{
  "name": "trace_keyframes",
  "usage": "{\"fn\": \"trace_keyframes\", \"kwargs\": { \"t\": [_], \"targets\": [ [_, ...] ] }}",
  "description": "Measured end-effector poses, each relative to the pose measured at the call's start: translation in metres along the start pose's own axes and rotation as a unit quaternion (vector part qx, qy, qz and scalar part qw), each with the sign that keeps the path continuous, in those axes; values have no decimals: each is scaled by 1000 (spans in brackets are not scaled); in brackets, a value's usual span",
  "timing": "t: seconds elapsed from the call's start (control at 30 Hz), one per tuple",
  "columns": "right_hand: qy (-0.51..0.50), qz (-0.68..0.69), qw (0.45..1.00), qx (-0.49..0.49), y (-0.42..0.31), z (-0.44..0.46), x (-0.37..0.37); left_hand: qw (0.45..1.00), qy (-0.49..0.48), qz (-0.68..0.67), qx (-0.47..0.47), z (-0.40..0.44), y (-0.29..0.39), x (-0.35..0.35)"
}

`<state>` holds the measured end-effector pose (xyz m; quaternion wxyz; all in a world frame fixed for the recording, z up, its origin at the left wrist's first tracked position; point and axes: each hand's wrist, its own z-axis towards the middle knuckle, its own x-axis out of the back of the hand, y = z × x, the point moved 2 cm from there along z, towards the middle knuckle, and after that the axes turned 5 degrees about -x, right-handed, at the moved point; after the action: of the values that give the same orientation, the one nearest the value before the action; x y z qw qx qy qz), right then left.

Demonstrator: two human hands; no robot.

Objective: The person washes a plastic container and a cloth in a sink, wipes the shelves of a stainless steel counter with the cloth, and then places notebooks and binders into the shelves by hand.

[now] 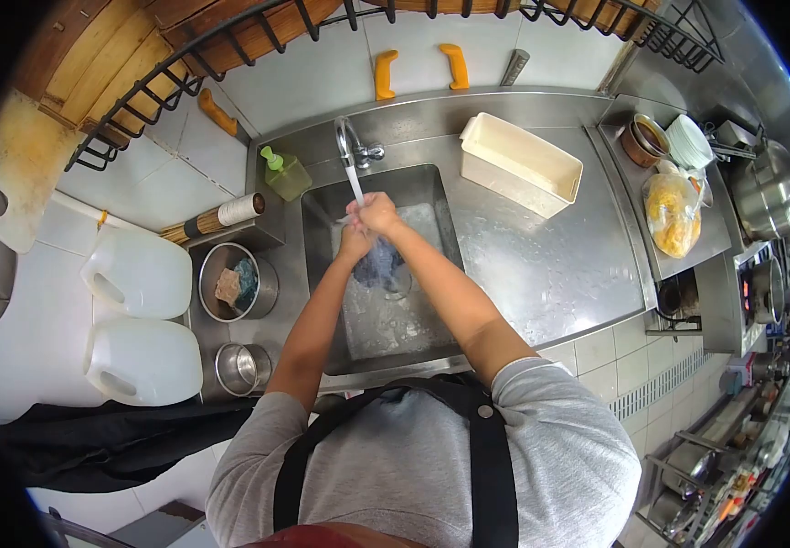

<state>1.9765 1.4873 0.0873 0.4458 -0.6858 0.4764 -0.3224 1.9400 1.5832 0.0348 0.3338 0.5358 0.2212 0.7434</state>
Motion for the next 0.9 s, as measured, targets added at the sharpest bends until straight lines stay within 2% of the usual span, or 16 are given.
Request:
{"fn": "trace_keyframes", "kwargs": {
  "t": [0.03, 0.1, 0.17, 0.23, 0.27, 0.3, 0.33, 0.37, 0.4, 0.57, 0.63, 0.77, 0.8, 0.83, 0.87, 0.9],
  "targets": [
    [35, -50, 997, 56, -5, -3, 6, 1000, -1, 0, -1, 0, 4, 2],
    [46, 12, 998, 51, 23, 0, 19, 973, -72, -133, 175, 5, 62, 40],
    [57, 73, 995, 47, 28, -17, 24, 943, -56, -285, 162, 7, 65, 38],
    [73, 356, 918, -163, 13, -60, 18, 784, 111, -541, 285, 9, 68, 45],
    [-73, 496, 862, -69, 14, -55, 5, 773, 157, -528, 315, 11, 63, 44],
    [-75, 495, 863, -67, 16, -48, -6, 773, 160, -529, 313, 14, 43, 26],
    [51, 284, 957, 26, 19, -42, -14, 801, 211, -428, 360, 10, 10, 0],
    [172, 52, 976, 120, 19, -37, -21, 818, 260, -321, 400, 7, -7, -11],
    [281, -112, 937, 173, 16, -34, -23, 789, 210, -430, 386, 3, -2, -11],
    [242, -265, 926, 118, 6, -30, -7, 816, 217, -365, 393, 1, 6, -13],
    [212, -282, 935, -44, 11, -25, 1, 794, 100, -410, 437, 1, -2, -23],
    [282, -174, 942, 47, 18, -37, -21, 736, 138, -533, 394, -2, 2, -18],
    [213, -164, 962, 43, 19, -38, -18, 725, 150, -557, 375, -3, 2, -18],
    [214, -165, 962, 44, 16, -38, -11, 725, 150, -558, 374, -3, 1, -19],
    [167, -217, 962, -19, 17, -33, -6, 886, 114, -334, 301, -2, 8, -11],
    [119, -266, 953, -82, 18, -29, -2, 974, 68, -81, 202, -1, 16, -4]
  ]
}}
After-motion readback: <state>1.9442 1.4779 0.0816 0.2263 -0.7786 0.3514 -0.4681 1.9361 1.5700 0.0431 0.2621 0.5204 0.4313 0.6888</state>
